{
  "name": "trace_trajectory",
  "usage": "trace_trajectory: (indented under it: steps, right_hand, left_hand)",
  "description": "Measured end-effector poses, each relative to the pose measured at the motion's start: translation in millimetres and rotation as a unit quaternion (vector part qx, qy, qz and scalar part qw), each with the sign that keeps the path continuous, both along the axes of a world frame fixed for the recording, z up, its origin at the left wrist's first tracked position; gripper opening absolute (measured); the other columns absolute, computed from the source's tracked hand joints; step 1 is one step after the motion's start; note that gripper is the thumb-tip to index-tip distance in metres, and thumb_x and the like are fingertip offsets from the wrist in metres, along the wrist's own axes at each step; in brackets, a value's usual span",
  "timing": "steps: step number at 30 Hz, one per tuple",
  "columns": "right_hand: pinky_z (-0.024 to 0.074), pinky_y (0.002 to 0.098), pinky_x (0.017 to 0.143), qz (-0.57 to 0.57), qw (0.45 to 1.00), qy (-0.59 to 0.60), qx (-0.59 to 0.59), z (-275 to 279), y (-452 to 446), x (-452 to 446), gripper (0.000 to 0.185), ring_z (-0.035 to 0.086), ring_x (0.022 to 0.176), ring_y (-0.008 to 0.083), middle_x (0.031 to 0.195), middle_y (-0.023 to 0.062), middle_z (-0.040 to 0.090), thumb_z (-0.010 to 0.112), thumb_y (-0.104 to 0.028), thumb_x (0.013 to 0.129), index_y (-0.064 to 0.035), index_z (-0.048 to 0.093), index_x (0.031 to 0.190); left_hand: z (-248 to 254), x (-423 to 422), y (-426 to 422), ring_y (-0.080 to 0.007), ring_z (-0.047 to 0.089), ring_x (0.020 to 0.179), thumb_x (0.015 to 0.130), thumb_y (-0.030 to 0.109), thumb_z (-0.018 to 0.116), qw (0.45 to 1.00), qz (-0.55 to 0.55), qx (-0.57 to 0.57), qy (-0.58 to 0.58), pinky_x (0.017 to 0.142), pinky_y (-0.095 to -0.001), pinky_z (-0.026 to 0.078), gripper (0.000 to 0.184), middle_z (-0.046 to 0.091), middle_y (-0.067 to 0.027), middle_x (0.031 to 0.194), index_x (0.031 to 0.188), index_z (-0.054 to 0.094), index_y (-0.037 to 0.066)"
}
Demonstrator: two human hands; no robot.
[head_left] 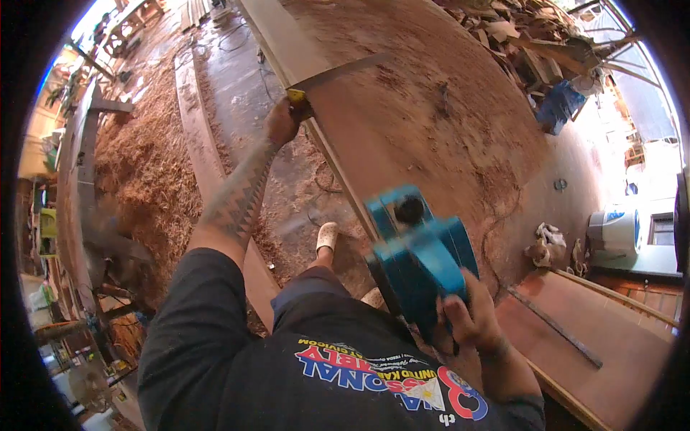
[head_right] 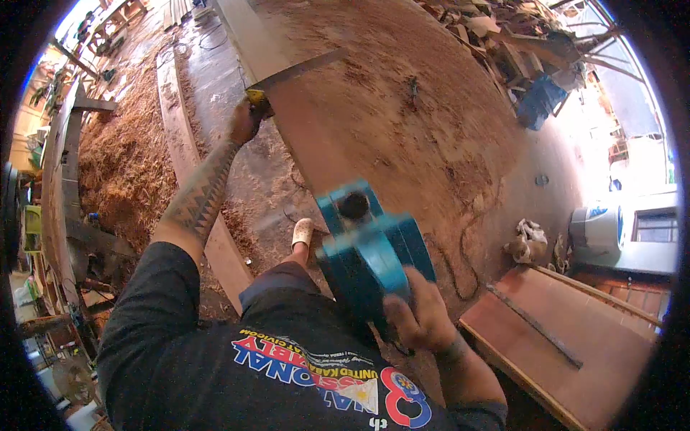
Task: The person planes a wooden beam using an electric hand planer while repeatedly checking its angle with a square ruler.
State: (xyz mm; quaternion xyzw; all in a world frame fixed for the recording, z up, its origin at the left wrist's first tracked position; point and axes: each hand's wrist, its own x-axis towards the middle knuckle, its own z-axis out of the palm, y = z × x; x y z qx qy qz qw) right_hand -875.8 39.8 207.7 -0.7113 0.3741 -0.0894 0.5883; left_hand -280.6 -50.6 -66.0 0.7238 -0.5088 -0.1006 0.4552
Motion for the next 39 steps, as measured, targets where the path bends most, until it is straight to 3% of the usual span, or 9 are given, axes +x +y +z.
trace_trajectory:
  steps: [7, 10, 14, 15, 16, 18, 26, 34, 39]
  right_hand:
    - [0.0505, 0.0312, 0.057, -0.01, 0.998, -0.066, 0.02, -0.5, -93.2, 219.6, 0.043, 0.061, 0.062, 0.0125, 0.075, 0.0027, 0.061, 0.06, -0.048, 0.11, -0.0049, 0.06, 0.105]
    - [0.0516, 0.032, 0.055, -0.003, 0.996, -0.087, 0.018, -4.1, -132.4, 303.8, 0.047, 0.062, 0.06, 0.0133, 0.075, 0.0033, 0.062, 0.06, -0.05, 0.11, -0.004, 0.06, 0.104]
    - [0.0537, 0.0336, 0.055, 0.021, 0.994, -0.104, -0.019, -16.1, -191.7, 410.0, 0.052, 0.065, 0.059, 0.0152, 0.075, 0.0058, 0.064, 0.059, -0.053, 0.109, -0.0023, 0.062, 0.099]
    - [0.0543, 0.0342, 0.055, 0.028, 0.994, -0.105, -0.028, -18.1, -206.9, 437.0, 0.053, 0.066, 0.059, 0.0159, 0.074, 0.0064, 0.065, 0.059, -0.053, 0.109, -0.0018, 0.063, 0.097]
    - [0.0549, 0.0347, 0.055, 0.034, 0.993, -0.105, -0.037, -19.4, -222.0, 463.4, 0.055, 0.067, 0.059, 0.0165, 0.073, 0.0071, 0.065, 0.059, -0.054, 0.109, -0.0013, 0.064, 0.096]
    - [0.0566, 0.0365, 0.055, 0.043, 0.989, -0.127, -0.055, -21.0, -249.3, 514.6, 0.058, 0.067, 0.058, 0.0184, 0.071, 0.008, 0.065, 0.059, -0.056, 0.108, -0.0004, 0.066, 0.092]
    - [0.0569, 0.0382, 0.055, 0.074, 0.971, -0.205, -0.1, -34.5, -343.5, 688.8, 0.052, 0.067, 0.06, 0.0198, 0.076, 0.0084, 0.066, 0.06, -0.053, 0.109, -0.001, 0.066, 0.111]
    - [0.0581, 0.0397, 0.058, 0.076, 0.98, -0.164, -0.089, -31.1, -284.6, 573.8, 0.057, 0.071, 0.062, 0.0224, 0.071, 0.0114, 0.068, 0.06, -0.053, 0.108, 0.0029, 0.067, 0.104]
    - [0.0507, 0.0331, 0.054, 0.027, 0.993, -0.113, 0.011, -11.0, -169.1, 343.8, 0.047, 0.061, 0.058, 0.0142, 0.076, 0.0044, 0.062, 0.059, -0.051, 0.11, -0.0047, 0.059, 0.102]
  left_hand:
    - [44.4, -16.1, 27.2, -0.0269, 0.077, 0.107, 0.105, 0.016, 0.069, 0.991, 0.025, -0.009, 0.135, 0.092, -0.0402, 0.062, 0.025, 0.08, -0.0148, 0.116, 0.126, 0.07, 0.003]
    - [5.8, 19.5, 61.3, -0.0291, 0.077, 0.105, 0.106, 0.016, 0.068, 0.911, 0.105, -0.118, 0.381, 0.095, -0.0387, 0.062, 0.026, 0.077, -0.0145, 0.117, 0.128, 0.069, 0.003]
    - [-125.0, 65.8, 166.1, -0.0253, 0.074, 0.103, 0.106, 0.016, 0.07, 0.828, 0.232, -0.277, 0.43, 0.09, -0.0389, 0.063, 0.029, 0.073, -0.0108, 0.116, 0.131, 0.063, 0.002]
    - [-114.8, 63.1, 204.9, -0.0238, 0.071, 0.101, 0.106, 0.017, 0.072, 0.888, 0.329, -0.048, 0.317, 0.086, -0.038, 0.063, 0.028, 0.07, -0.0084, 0.112, 0.128, 0.062, 0.003]
    - [-145.2, 53.1, 239.4, -0.0205, 0.07, 0.098, 0.106, 0.024, 0.074, 0.811, 0.313, -0.125, 0.478, 0.082, -0.036, 0.063, 0.03, 0.068, -0.0065, 0.11, 0.125, 0.064, 0.003]
    - [-168.9, 16.8, 303.2, -0.019, 0.07, 0.082, 0.104, 0.025, 0.077, 0.791, 0.386, -0.076, 0.468, 0.066, -0.0387, 0.062, 0.028, 0.063, -0.0037, 0.097, 0.116, 0.059, 0.008]
    - [-149.7, -75.3, 384.5, -0.028, 0.07, 0.108, 0.102, 0.02, 0.078, 0.734, 0.437, 0.148, 0.498, 0.093, -0.0467, 0.061, 0.05, 0.068, -0.0146, 0.129, 0.141, 0.055, 0.0]
    - [-208.4, -18.6, 373.5, -0.0239, 0.071, 0.103, 0.104, 0.024, 0.076, 0.838, 0.347, 0.118, 0.405, 0.08, -0.0442, 0.063, 0.044, 0.068, -0.0115, 0.122, 0.14, 0.058, 0.007]
    - [-118.6, 10.2, 323.7, -0.0224, 0.072, 0.094, 0.109, 0.031, 0.069, 0.817, 0.293, -0.075, 0.491, 0.077, -0.0403, 0.063, 0.051, 0.069, -0.0077, 0.117, 0.152, 0.054, 0.009]
